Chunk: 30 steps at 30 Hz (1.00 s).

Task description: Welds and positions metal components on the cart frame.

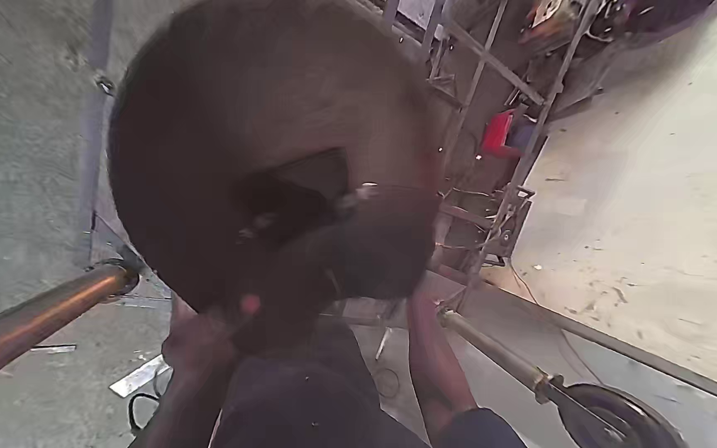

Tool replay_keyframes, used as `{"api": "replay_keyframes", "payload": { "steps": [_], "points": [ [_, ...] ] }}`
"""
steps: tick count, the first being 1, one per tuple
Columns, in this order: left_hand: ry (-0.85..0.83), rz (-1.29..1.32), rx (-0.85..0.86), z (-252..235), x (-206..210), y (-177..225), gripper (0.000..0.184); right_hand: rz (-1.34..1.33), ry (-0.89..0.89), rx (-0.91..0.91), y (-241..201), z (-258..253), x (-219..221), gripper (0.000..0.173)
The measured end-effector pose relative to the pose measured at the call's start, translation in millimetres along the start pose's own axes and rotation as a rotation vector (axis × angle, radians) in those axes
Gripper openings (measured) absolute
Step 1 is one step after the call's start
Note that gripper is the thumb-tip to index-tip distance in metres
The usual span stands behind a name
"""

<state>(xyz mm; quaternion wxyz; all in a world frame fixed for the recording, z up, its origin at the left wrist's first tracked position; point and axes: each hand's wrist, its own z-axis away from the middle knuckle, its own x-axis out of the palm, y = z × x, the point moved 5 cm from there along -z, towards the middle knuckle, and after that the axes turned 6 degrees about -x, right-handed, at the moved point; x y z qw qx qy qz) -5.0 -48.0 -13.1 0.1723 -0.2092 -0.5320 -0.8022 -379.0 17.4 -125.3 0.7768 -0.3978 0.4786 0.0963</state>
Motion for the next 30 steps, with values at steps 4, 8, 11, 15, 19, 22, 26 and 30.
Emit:
{"api": "replay_keyframes", "payload": {
  "steps": [4, 8, 11, 15, 19, 22, 26, 30],
  "points": [
    [0.271, -0.121, -0.007, -11, -62, -2, 0.057, -0.071, 0.088, -0.055, 50, 24, -8, 0.093],
    [0.597, -0.219, -0.113, -9, -110, -8, 0.075, -0.092, 0.112, -0.06, 72, 62, -19, 0.092],
    [0.726, -0.157, -0.139, -17, -130, -20, 0.068, -0.141, 0.051, -0.003, 68, 91, -27, 0.093],
    [0.735, -0.045, -0.174, -54, -135, -41, 0.068, -0.253, -0.03, 0.019, 70, 112, -32, 0.094],
    [0.629, -0.017, -0.296, -103, -89, -77, 0.065, -0.108, -0.028, 0.106, 68, 129, -47, 0.09],
    [0.495, 0.052, -0.286, -145, -27, -105, 0.061, -0.091, -0.017, 0.088, 75, 140, -53, 0.096],
    [0.434, 0.068, -0.308, -211, 60, -158, 0.059, -0.089, -0.004, 0.093, 82, 157, -63, 0.09],
    [0.368, 0.082, -0.331, -257, 121, -220, 0.067, -0.128, 0.009, 0.142, 107, 186, -72, 0.09]
  ]
}}
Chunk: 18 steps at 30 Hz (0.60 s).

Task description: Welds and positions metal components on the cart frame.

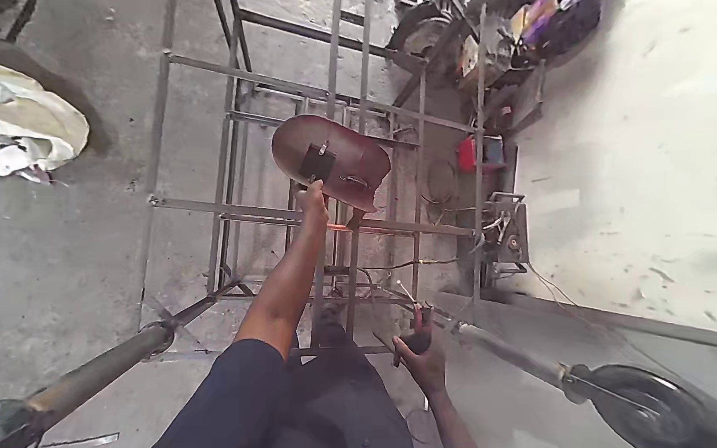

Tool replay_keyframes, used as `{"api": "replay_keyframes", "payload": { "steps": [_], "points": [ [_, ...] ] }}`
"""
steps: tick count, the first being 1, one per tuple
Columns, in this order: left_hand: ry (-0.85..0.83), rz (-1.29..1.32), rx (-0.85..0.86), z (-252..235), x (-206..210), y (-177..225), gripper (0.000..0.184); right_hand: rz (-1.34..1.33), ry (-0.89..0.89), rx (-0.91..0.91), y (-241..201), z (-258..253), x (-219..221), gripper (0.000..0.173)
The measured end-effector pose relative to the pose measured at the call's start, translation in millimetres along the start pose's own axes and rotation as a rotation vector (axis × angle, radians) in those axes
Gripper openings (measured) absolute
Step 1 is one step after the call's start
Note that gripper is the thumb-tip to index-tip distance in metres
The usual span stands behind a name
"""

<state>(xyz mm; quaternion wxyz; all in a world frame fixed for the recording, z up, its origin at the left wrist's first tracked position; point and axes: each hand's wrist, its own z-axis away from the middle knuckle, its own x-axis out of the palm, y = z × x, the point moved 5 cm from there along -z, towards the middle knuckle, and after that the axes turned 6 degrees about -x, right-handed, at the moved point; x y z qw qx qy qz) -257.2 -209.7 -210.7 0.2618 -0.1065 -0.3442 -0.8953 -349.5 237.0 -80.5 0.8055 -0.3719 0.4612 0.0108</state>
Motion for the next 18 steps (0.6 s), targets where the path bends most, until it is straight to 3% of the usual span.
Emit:
{"api": "replay_keyframes", "payload": {
  "steps": [4, 11, 14, 16, 18],
  "points": [
    [-0.003, -0.047, 0.01, -12, 30, -31, 0.059, -0.059, 0.016, 0.032, 24, 22, -19, 0.097],
    [-0.038, -0.108, 0.062, -23, 24, -51, 0.069, -0.201, 0.101, 0.12, 52, 27, -44, 0.091],
    [-0.104, -0.157, 0.015, -13, 21, -55, 0.063, -0.219, 0.108, 0.134, 56, 19, -50, 0.093],
    [-0.117, -0.316, -0.029, 4, 15, -59, 0.057, -0.245, 0.12, 0.118, 57, 15, -53, 0.089],
    [-0.133, -0.663, -0.026, 18, 2, -72, 0.064, -0.248, 0.128, 0.103, 59, 9, -55, 0.088]
  ]
}}
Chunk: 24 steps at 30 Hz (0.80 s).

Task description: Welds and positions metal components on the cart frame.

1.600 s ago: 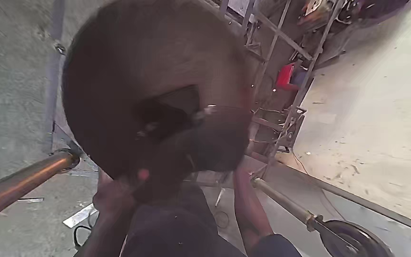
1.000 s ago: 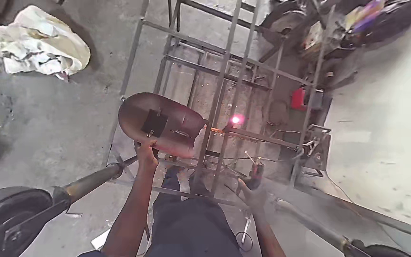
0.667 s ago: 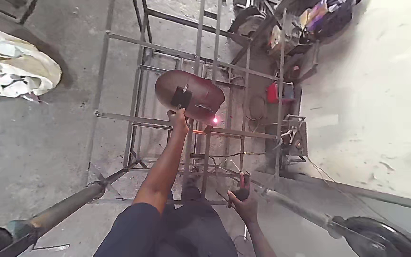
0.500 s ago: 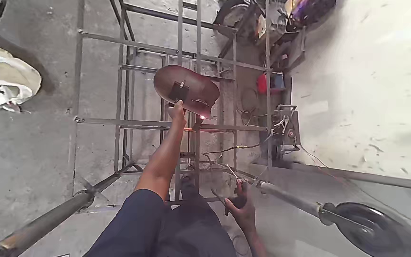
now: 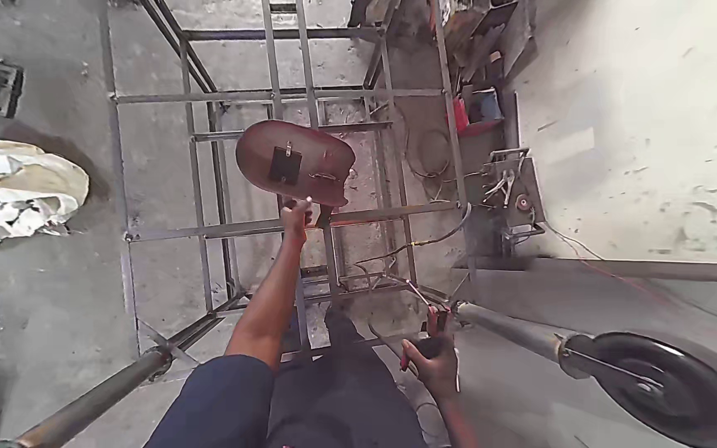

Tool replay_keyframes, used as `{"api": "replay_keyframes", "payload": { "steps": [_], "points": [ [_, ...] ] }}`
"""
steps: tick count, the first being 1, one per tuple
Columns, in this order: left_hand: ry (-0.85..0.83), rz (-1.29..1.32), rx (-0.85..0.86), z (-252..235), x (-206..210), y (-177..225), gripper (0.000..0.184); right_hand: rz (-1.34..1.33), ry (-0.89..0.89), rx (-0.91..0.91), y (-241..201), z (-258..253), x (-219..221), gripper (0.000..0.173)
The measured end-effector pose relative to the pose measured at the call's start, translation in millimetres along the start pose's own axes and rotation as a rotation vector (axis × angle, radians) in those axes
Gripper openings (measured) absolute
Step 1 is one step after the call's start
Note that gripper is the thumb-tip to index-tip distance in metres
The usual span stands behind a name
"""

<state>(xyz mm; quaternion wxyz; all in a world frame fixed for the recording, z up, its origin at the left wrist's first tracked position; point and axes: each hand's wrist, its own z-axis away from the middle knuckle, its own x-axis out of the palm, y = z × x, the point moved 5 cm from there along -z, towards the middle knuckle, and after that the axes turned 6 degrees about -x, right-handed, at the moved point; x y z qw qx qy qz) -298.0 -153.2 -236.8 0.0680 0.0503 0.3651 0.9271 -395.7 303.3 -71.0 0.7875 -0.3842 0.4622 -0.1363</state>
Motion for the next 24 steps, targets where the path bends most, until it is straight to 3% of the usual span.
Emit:
{"api": "replay_keyframes", "payload": {
  "steps": [3, 5, 8, 13, 16, 18, 20, 24],
  "points": [
    [-0.017, -0.68, 0.016, 1, 2, -32, 0.078, -0.012, -0.016, -0.007, 4, -5, 0, 0.091],
    [-0.03, -0.916, 0.01, -1, 9, -46, 0.065, -0.037, -0.026, -0.008, 6, -7, 0, 0.09],
    [-0.031, -0.831, -0.034, -5, 13, -58, 0.053, -0.041, -0.02, -0.026, 3, -10, -4, 0.087],
    [0.053, -0.829, -0.033, 12, -15, -66, 0.036, -0.001, -0.027, -0.045, 4, -12, -10, 0.09],
    [0.065, -0.859, 0.101, 26, -19, -61, 0.04, -0.016, -0.037, -0.043, 1, -15, -8, 0.086],
    [0.049, -0.896, 0.166, 27, -7, -47, 0.053, 0.006, -0.052, -0.05, -1, -17, -9, 0.09],
    [0.001, -0.95, 0.131, 23, 7, -41, 0.061, -0.003, -0.036, -0.052, -1, -15, -9, 0.092],
    [0.001, -0.773, -0.038, -4, 12, -60, 0.05, -0.038, -0.01, -0.035, 7, -7, -16, 0.089]
  ]
}}
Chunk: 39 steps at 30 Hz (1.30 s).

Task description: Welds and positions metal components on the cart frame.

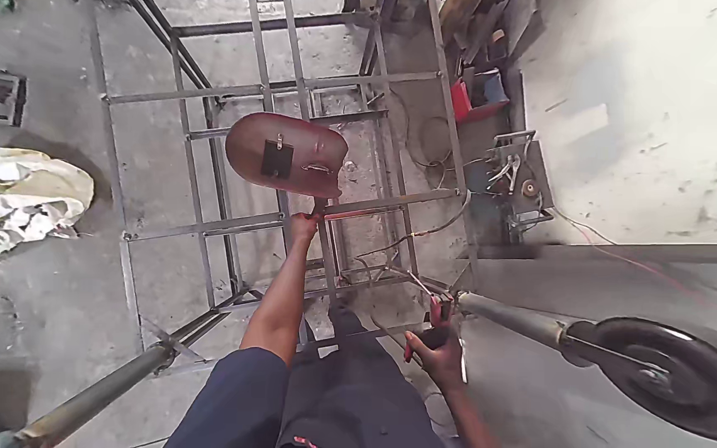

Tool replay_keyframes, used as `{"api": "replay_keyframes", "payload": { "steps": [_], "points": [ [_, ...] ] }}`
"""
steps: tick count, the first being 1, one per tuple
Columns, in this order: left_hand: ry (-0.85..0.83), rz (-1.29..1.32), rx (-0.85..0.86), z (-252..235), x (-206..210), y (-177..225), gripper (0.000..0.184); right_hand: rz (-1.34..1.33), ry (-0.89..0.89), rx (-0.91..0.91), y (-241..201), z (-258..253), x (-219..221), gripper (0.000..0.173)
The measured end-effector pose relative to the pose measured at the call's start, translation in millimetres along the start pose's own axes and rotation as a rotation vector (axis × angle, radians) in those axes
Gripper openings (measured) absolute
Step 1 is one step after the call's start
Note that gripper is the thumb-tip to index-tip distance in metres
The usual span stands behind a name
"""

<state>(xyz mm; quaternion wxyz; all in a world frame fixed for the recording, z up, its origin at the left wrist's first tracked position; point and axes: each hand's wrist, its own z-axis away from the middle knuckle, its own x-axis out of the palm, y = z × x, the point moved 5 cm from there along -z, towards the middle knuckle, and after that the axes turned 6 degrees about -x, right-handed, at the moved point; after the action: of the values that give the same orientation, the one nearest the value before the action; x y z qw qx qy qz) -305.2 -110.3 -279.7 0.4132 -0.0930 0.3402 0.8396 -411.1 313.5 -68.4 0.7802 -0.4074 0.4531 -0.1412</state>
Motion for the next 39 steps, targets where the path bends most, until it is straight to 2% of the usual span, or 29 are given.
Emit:
{"api": "replay_keyframes", "payload": {
  "steps": [5, 7, 11, 16, 22, 24, 26, 30, 32, 35, 39],
  "points": [
    [-0.039, 0.196, -0.132, 31, -7, 13, 0.037, -0.029, 0.016, 0.009, 6, 4, -9, 0.092],
    [-0.088, 0.295, -0.149, 54, -7, 2, 0.03, -0.068, 0.03, 0.001, 8, 5, -10, 0.092],
    [-0.193, 0.568, -0.11, 112, -3, -31, 0.031, -0.089, 0.033, 0.002, 5, -2, -11, 0.087],
    [-0.181, 0.825, 0.002, 186, -28, -65, 0.019, -0.045, -0.024, -0.01, -2, -10, -3, 0.091],
    [-0.083, 0.819, 0.118, 271, -81, -75, 0.016, -0.035, -0.146, -0.106, -13, -12, 18, 0.084],
    [-0.017, 0.824, 0.177, 299, -99, -80, 0.015, -0.025, -0.192, -0.139, -19, -10, 27, 0.087],
    [0.125, 0.724, 0.335, 329, -119, -84, 0.014, -0.013, -0.212, -0.157, -28, -4, 32, 0.091],
    [0.719, 0.078, 0.813, 389, -164, -98, 0.014, -0.021, -0.173, -0.218, -51, 20, 31, 0.096],
    [0.886, -0.092, 0.966, 413, -183, -110, 0.012, -0.025, -0.142, -0.255, -60, 38, 30, 0.095],
    [0.96, -0.153, 1.125, 442, -206, -133, 0.01, -0.037, -0.097, -0.28, -65, 72, 30, 0.092],
    [1.014, -0.161, 1.232, 467, -238, -178, 0.01, -0.027, -0.01, -0.304, -66, 130, 38, 0.095]
  ]
}}
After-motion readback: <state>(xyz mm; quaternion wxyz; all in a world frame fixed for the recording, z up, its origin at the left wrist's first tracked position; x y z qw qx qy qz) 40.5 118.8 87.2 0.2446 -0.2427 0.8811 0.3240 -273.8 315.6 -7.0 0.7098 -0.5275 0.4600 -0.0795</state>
